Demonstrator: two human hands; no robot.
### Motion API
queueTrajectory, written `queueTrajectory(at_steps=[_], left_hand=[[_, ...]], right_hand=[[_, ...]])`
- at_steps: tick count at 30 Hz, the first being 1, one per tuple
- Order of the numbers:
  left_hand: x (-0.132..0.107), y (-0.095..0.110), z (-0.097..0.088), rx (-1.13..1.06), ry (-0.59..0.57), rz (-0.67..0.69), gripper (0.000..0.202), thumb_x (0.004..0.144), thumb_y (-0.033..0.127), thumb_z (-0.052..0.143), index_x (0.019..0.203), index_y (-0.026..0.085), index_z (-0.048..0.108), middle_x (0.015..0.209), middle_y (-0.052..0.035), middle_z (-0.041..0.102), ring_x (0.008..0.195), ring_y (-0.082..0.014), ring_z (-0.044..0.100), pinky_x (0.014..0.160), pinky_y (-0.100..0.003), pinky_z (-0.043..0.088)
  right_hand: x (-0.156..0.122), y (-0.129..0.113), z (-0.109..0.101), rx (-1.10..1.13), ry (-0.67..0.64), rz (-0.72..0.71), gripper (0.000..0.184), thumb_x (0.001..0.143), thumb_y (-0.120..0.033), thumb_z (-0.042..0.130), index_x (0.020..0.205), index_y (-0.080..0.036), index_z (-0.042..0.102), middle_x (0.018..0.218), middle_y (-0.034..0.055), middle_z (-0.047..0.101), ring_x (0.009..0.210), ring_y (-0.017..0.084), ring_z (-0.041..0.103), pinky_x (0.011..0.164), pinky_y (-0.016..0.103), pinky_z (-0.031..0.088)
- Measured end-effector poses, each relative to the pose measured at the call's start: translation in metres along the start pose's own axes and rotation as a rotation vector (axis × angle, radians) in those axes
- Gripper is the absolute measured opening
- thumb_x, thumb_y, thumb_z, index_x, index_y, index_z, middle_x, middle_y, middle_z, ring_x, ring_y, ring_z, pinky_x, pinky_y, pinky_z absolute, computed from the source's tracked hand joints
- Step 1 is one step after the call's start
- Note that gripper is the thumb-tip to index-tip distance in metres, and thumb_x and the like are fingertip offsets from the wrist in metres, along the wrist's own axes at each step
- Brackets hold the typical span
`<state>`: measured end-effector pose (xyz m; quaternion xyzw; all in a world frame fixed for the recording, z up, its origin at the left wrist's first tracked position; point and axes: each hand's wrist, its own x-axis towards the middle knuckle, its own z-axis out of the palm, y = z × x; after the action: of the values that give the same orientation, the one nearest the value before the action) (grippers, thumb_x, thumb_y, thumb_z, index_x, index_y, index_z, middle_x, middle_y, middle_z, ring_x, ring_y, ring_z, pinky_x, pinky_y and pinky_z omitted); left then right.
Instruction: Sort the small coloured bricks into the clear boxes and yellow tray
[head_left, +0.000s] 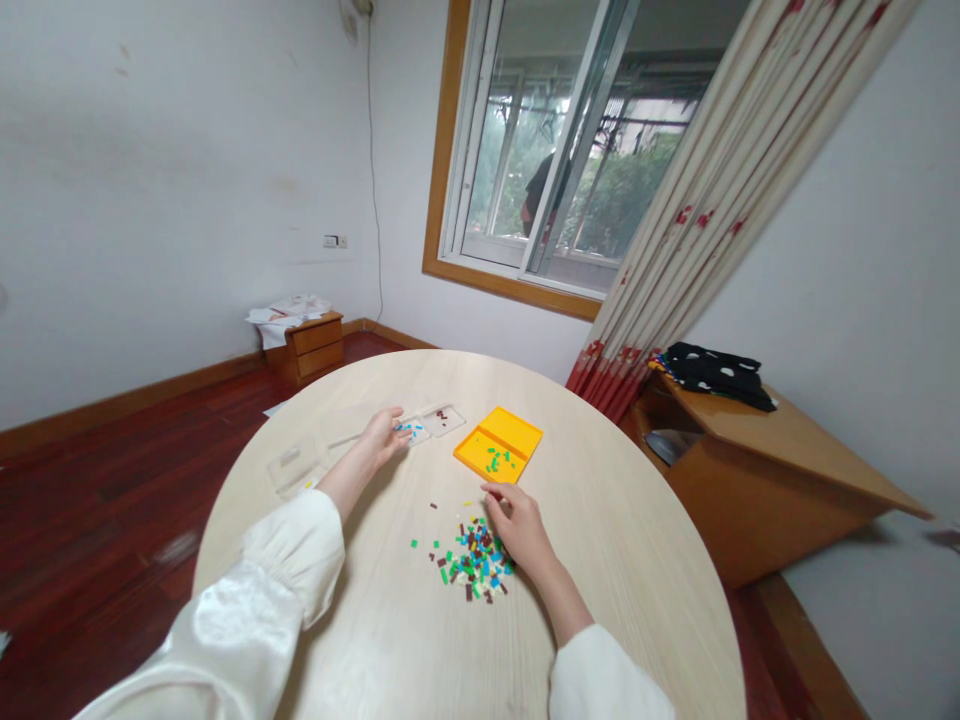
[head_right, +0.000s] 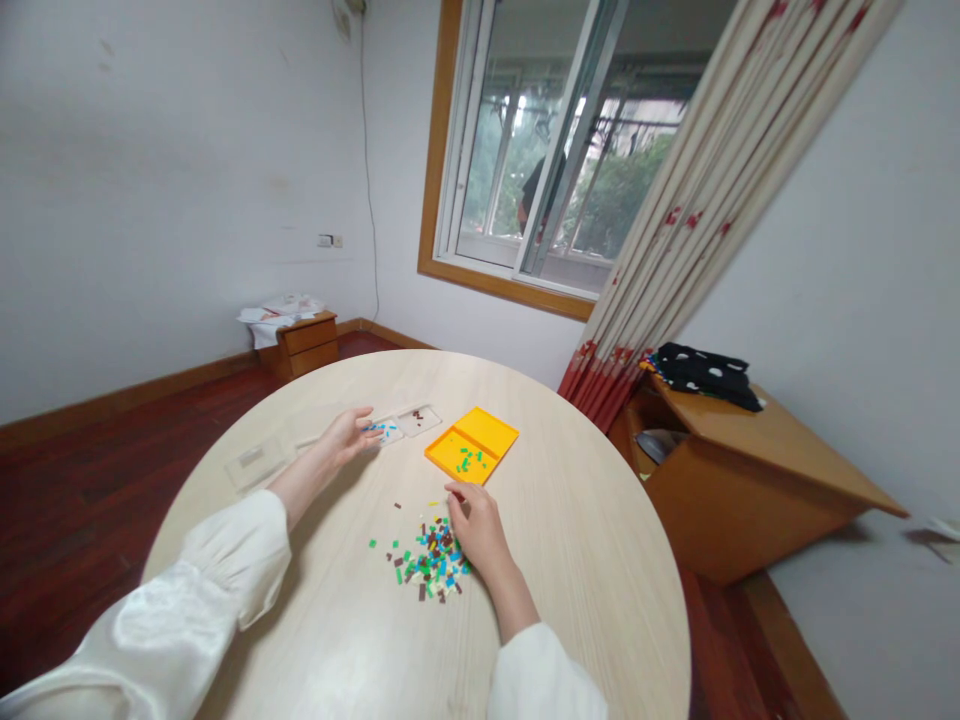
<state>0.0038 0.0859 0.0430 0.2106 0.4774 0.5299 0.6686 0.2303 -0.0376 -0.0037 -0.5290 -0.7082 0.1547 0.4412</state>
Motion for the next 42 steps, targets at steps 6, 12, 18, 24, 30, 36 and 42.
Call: queueTrajectory(at_steps=[6, 12, 18, 24, 30, 36, 42], left_hand=[[-0.022, -0.007, 0.003, 0.086, -0.093, 0.139, 0.010, 0.078, 0.009, 0.050, 0.086, 0.015, 0.052, 0.067, -0.0016, 0.058, 0.051, -0.0093, 0.055, 0.050, -0.018, 0.044], [-0.036, -0.043, -0.013, 0.379, -0.204, 0.240, 0.022, 0.077, 0.029, 0.057, 0.060, 0.018, 0.047, 0.036, 0.0107, 0.027, 0.030, -0.0044, 0.023, 0.035, -0.016, 0.020], [-0.039, -0.060, -0.023, 0.429, -0.229, 0.299, 0.030, 0.077, 0.032, 0.055, 0.053, 0.019, 0.042, 0.036, 0.0092, 0.029, 0.032, -0.0054, 0.027, 0.037, -0.018, 0.021], [-0.044, -0.070, -0.021, 0.461, -0.269, 0.196, 0.022, 0.076, 0.026, 0.057, 0.059, 0.016, 0.049, 0.034, 0.0100, 0.032, 0.028, -0.0041, 0.028, 0.034, -0.017, 0.019], [-0.054, -0.071, -0.019, 0.322, -0.464, -0.088, 0.012, 0.074, 0.019, 0.063, 0.078, 0.008, 0.060, 0.060, -0.0046, 0.064, 0.047, -0.0100, 0.058, 0.052, -0.024, 0.050], [-0.066, -0.075, -0.015, 0.310, -0.609, -0.196, 0.019, 0.070, 0.023, 0.071, 0.076, 0.006, 0.063, 0.071, -0.0106, 0.069, 0.061, -0.0130, 0.065, 0.066, -0.025, 0.054], [-0.064, -0.081, -0.014, 0.270, -0.498, -0.108, 0.009, 0.070, 0.011, 0.070, 0.071, 0.006, 0.062, 0.064, -0.0091, 0.068, 0.056, -0.0133, 0.064, 0.059, -0.025, 0.055]], right_hand=[[-0.001, 0.008, -0.002, -0.031, -0.071, 0.023, 0.018, 0.080, -0.019, 0.051, 0.086, -0.019, 0.069, 0.081, 0.0069, 0.067, 0.079, 0.021, 0.061, 0.075, 0.036, 0.049], [0.000, 0.007, 0.012, -0.056, -0.111, 0.014, 0.022, 0.081, -0.020, 0.051, 0.093, -0.019, 0.069, 0.085, 0.0077, 0.066, 0.085, 0.021, 0.060, 0.080, 0.037, 0.048], [0.004, 0.011, 0.022, -0.080, -0.098, 0.097, 0.015, 0.074, -0.016, 0.057, 0.081, -0.017, 0.071, 0.079, 0.0072, 0.067, 0.077, 0.021, 0.061, 0.075, 0.035, 0.048], [0.005, 0.008, 0.022, -0.097, -0.106, 0.105, 0.015, 0.074, -0.013, 0.054, 0.069, -0.018, 0.067, 0.071, 0.0049, 0.065, 0.070, 0.019, 0.059, 0.067, 0.031, 0.045], [0.004, -0.004, 0.025, -0.005, -0.034, 0.055, 0.013, 0.080, -0.021, 0.053, 0.072, -0.017, 0.063, 0.071, 0.0037, 0.061, 0.067, 0.017, 0.055, 0.063, 0.028, 0.043], [0.000, -0.019, 0.030, 0.062, -0.062, -0.047, 0.012, 0.082, -0.021, 0.055, 0.074, -0.018, 0.063, 0.073, 0.0032, 0.061, 0.073, 0.016, 0.055, 0.067, 0.028, 0.043], [0.000, -0.020, 0.024, 0.039, -0.041, -0.046, 0.011, 0.081, -0.020, 0.056, 0.075, -0.018, 0.064, 0.075, 0.0040, 0.063, 0.075, 0.017, 0.056, 0.071, 0.029, 0.044]])
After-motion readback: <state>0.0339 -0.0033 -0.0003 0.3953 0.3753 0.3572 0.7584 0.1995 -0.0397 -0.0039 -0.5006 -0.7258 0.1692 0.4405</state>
